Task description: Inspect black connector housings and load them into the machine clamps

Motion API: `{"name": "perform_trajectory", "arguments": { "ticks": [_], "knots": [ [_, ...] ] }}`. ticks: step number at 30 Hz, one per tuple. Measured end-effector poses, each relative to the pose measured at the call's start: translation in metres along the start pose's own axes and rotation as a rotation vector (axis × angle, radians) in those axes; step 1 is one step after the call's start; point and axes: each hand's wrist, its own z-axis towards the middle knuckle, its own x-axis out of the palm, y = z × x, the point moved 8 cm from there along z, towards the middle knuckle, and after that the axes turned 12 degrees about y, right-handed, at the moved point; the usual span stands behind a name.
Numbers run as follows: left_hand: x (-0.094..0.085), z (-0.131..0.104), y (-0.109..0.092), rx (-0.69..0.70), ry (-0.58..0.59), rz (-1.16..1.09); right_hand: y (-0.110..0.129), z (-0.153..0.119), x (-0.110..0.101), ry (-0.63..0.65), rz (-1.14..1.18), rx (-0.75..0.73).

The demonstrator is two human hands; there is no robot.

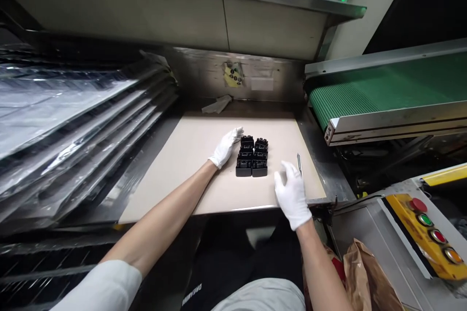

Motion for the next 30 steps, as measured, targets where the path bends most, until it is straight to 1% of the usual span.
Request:
{"name": "perform_trajectory", "arguments": {
  "ticks": [1, 2, 3, 4, 6, 8, 10, 11, 14, 16, 18, 20, 21, 23, 27, 30],
  "knots": [
    [0.002, 0.0, 0.0, 0.0, 0.021, -0.023, -0.001, 0.018, -0.004, -0.04, -0.082, 0.006],
    [0.003, 0.0, 0.0, -0.001, 0.039, -0.046, -0.004, 0.03, -0.008, -0.072, -0.178, 0.034],
    [0.004, -0.001, 0.0, -0.002, 0.055, -0.068, -0.009, 0.035, -0.013, -0.095, -0.271, 0.082],
    [0.006, -0.002, 0.0, -0.005, 0.07, -0.086, -0.015, 0.035, -0.018, -0.102, -0.357, 0.141],
    [0.008, -0.003, -0.001, -0.014, 0.093, -0.11, -0.027, 0.021, -0.022, -0.081, -0.499, 0.257],
    [0.009, -0.004, -0.001, -0.028, 0.113, -0.113, -0.037, 0.005, -0.02, -0.036, -0.55, 0.327],
    [0.01, -0.004, -0.002, -0.04, 0.128, -0.095, -0.045, -0.002, -0.013, 0.008, -0.571, 0.365],
    [0.01, -0.004, -0.002, -0.046, 0.134, -0.083, -0.048, 0.0, -0.01, 0.024, -0.569, 0.377],
    [0.011, -0.004, -0.004, -0.059, 0.15, -0.047, -0.055, 0.018, -0.006, 0.061, -0.529, 0.395],
    [0.011, -0.004, -0.008, -0.062, 0.158, -0.035, -0.053, 0.033, -0.01, 0.071, -0.487, 0.4],
    [0.011, -0.006, -0.013, -0.061, 0.161, -0.042, -0.044, 0.046, -0.013, 0.071, -0.431, 0.396],
    [0.011, -0.008, -0.014, -0.071, 0.161, -0.047, -0.034, 0.061, -0.01, 0.068, -0.346, 0.372],
    [0.01, -0.008, -0.012, -0.081, 0.159, -0.043, -0.031, 0.071, -0.005, 0.068, -0.286, 0.348],
    [0.011, -0.006, -0.006, -0.101, 0.168, -0.016, -0.03, 0.097, 0.012, 0.084, -0.119, 0.296],
    [0.012, -0.006, -0.002, -0.116, 0.202, -0.034, -0.035, 0.149, 0.062, 0.194, 0.291, 0.206],
    [0.013, -0.01, -0.003, -0.14, 0.215, -0.051, -0.033, 0.167, 0.097, 0.281, 0.552, 0.155]
  ]
}}
